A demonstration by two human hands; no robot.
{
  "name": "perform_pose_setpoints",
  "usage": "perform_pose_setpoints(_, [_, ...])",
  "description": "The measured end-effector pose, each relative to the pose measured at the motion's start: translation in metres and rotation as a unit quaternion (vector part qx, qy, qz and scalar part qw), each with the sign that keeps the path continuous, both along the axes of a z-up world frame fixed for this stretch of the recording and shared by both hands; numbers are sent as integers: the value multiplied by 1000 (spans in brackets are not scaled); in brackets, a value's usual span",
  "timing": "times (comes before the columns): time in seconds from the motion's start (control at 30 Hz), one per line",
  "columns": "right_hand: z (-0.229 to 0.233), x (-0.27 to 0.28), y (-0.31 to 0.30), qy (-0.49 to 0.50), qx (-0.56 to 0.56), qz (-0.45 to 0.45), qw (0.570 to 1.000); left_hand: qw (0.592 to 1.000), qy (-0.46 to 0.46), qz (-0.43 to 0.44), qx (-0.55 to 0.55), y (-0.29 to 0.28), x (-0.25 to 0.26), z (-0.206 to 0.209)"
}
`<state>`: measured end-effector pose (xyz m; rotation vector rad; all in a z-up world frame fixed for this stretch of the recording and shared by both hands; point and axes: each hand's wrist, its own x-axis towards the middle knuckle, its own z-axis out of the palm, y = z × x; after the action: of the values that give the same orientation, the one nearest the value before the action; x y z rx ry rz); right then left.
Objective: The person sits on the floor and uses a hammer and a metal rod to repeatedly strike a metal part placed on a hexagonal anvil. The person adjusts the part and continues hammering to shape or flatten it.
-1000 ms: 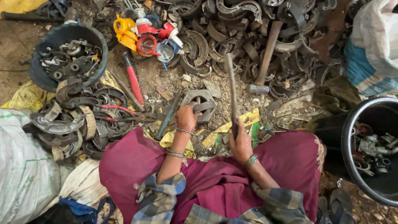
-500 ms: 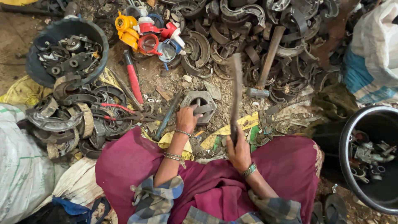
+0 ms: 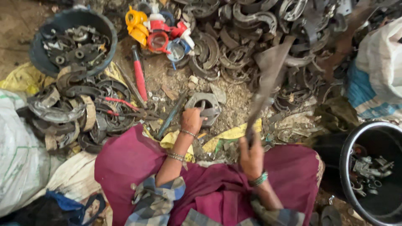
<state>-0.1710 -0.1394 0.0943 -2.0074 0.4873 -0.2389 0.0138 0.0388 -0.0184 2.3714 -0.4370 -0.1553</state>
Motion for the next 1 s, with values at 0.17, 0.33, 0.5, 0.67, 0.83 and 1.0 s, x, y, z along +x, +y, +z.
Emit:
perform_pose_setpoints(0.17, [-3, 3, -8, -179, -99, -35, 978, 1000, 20, -10, 18, -3, 9, -9])
perform_pose_setpoints(0.33, [-82, 6, 0, 120, -278, 147, 942, 1000, -25, -12, -15, 0, 5, -9])
perform_pose_setpoints(0.5, [-38, -5, -8, 41, -203, 55, 977, 998, 12, -10, 61, -5, 0, -13])
perform_pose_setpoints(0.67, [17, 4, -13, -254, -111, -23, 960, 999, -8, -26, 45, -3, 12, -14])
perform_pose_setpoints(0.83, [-74, 12, 0, 85, -341, 55, 935, 997, -55, -40, 22, -1, 11, -28])
perform_pose_setpoints(1.0, [-69, 8, -18, 56, -221, 69, 971, 998, -33, -17, 55, -7, 24, -36])
